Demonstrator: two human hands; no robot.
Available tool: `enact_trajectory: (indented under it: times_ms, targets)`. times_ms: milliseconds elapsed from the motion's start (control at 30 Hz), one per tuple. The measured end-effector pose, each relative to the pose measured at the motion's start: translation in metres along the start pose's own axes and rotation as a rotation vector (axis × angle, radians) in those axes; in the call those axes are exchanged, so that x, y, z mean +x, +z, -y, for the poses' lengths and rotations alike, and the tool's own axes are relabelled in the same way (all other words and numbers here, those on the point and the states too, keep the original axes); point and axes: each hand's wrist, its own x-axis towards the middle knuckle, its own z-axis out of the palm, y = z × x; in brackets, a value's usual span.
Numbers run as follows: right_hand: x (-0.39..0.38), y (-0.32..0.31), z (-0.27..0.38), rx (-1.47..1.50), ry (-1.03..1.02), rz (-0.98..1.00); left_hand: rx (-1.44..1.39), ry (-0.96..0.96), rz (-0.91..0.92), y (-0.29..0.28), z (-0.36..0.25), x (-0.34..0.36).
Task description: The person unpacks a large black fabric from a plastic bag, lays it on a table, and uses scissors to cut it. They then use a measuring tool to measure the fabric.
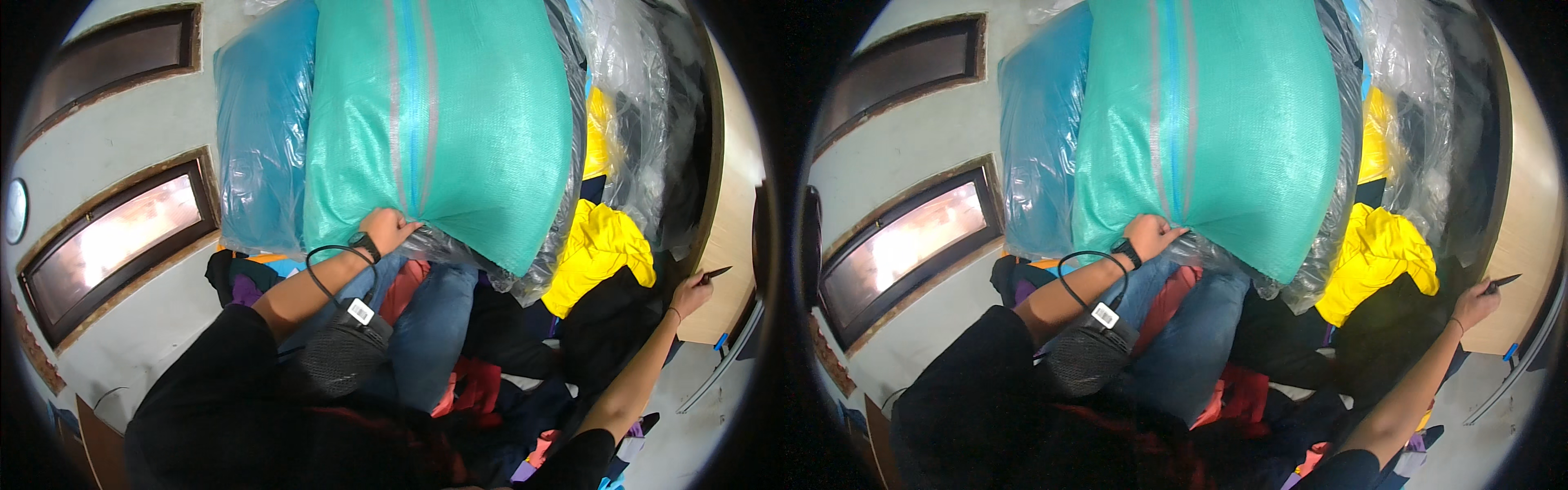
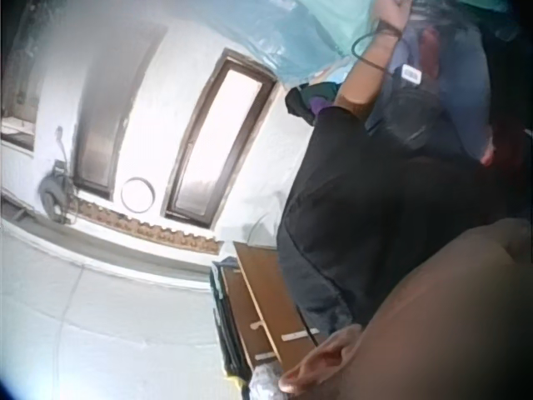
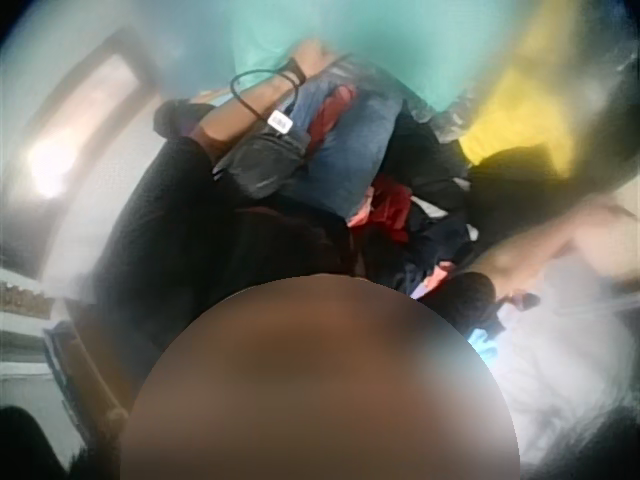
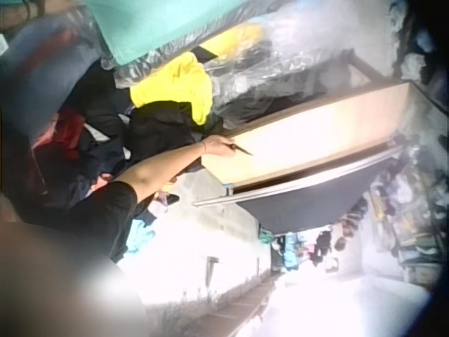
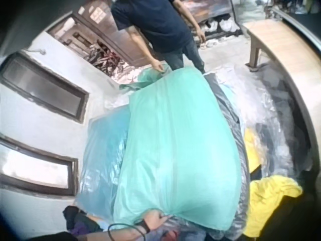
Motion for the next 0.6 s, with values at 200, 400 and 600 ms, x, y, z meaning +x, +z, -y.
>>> enact_trajectory:
  times_ms: [200, 400, 600]
  targets:
    - [-0.137, -0.096, 0.209, 0.944, 0.111, 0.255, 0.127, 0.274, -0.172, -0.022, 0.012, -0.002]
    - [-0.339, -0.132, 0.406, 1.45, 0.443, 0.861, 0.158, 0.503, -0.146, -0.045, 0.013, 0.011]
    - [-0.476, -0.119, 0.507, 1.354, 0.98, 1.086, 0.229, 0.624, 0.017, -0.053, 0.016, 0.058]
